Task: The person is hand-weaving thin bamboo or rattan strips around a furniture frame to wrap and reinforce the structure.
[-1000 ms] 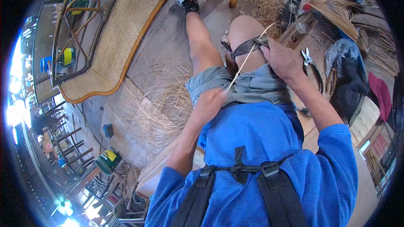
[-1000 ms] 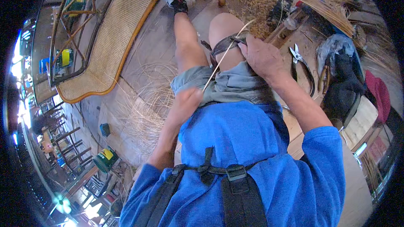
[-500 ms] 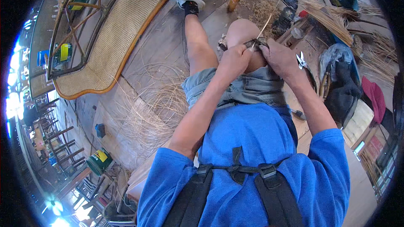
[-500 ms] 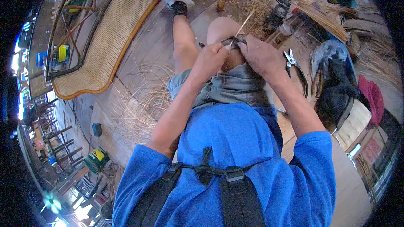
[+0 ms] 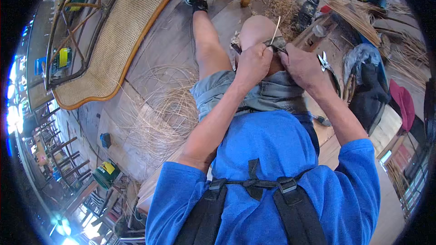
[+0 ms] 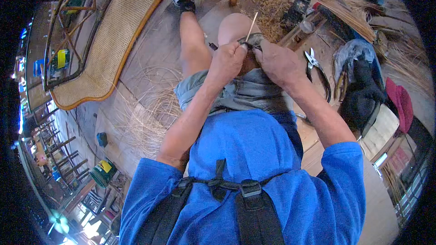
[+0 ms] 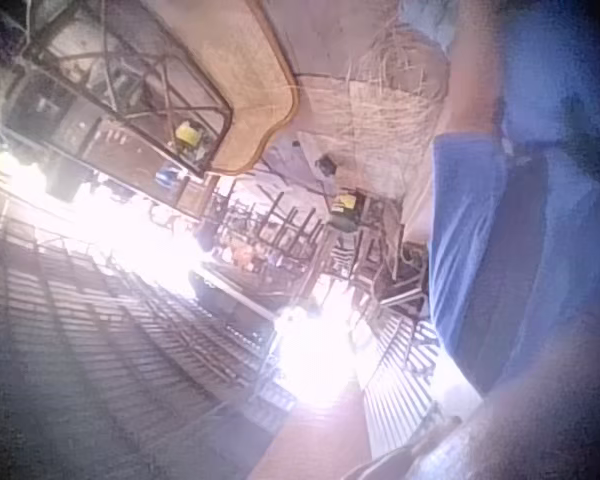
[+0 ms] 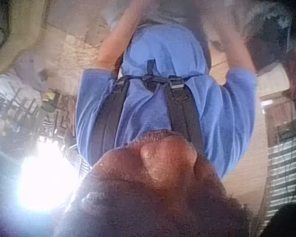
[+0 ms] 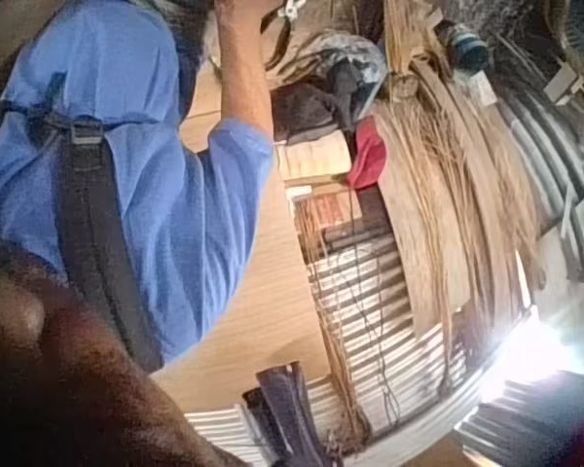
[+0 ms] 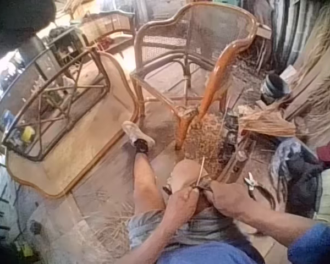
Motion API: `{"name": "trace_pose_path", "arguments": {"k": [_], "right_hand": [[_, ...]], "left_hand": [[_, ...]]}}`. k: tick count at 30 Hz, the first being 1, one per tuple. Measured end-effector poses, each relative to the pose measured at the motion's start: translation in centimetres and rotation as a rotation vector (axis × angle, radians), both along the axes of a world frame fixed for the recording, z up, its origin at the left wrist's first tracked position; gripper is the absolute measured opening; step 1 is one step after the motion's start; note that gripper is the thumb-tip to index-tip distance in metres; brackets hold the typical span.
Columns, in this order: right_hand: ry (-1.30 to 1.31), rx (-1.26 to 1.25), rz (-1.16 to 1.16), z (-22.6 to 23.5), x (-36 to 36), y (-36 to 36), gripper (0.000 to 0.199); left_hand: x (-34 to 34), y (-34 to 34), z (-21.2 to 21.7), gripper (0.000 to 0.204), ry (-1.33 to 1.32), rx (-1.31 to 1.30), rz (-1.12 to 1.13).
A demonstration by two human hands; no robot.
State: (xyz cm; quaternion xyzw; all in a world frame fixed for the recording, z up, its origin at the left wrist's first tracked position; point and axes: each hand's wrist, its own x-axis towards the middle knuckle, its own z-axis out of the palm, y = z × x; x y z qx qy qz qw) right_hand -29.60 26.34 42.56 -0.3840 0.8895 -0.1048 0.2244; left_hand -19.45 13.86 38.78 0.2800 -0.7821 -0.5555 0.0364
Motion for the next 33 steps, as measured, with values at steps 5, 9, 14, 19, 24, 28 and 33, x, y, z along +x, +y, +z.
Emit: {"name": "trace_pose_path", "arguments": {"k": [5,9,14,19,24,28,33], "right_hand": [[0.093,-0.041,0.071,-0.1,1.3,-0.6,0.027],[0.099,-0.095,-0.048,-0.1,0.8,-0.1,0.029],[0.035,-0.147,-0.209,-0.1,0.1,1.0,0.031],[0.055,-0.137,-0.116,-0.7,-0.6,1.0,0.031],[0.154,-0.047,-0.01,-0.8,1.5,-0.1,0.029],[0.093,-0.064,-0.058,-0.1,1.3,-0.6,0.029],[0.145,-0.079,-0.065,-0.1,1.7,-0.9,0.029]], "left_hand": [[2.1,-0.1,0.6,0.031,0.025,-0.175,-0.027],[8.7,0.1,3.7,0.03,-0.124,-0.037,-0.134],[6.3,-0.2,4.3,0.03,-0.101,0.053,-0.041],[-0.6,-0.3,1.4,0.032,-0.044,-0.027,-0.028],[1.7,-0.3,-0.2,0.031,-0.091,-0.04,-0.048],[10.2,-1.2,3.9,0.031,-0.19,0.119,-0.147],[23.3,-0.7,7.1,0.033,-0.512,0.163,-0.105]]}}
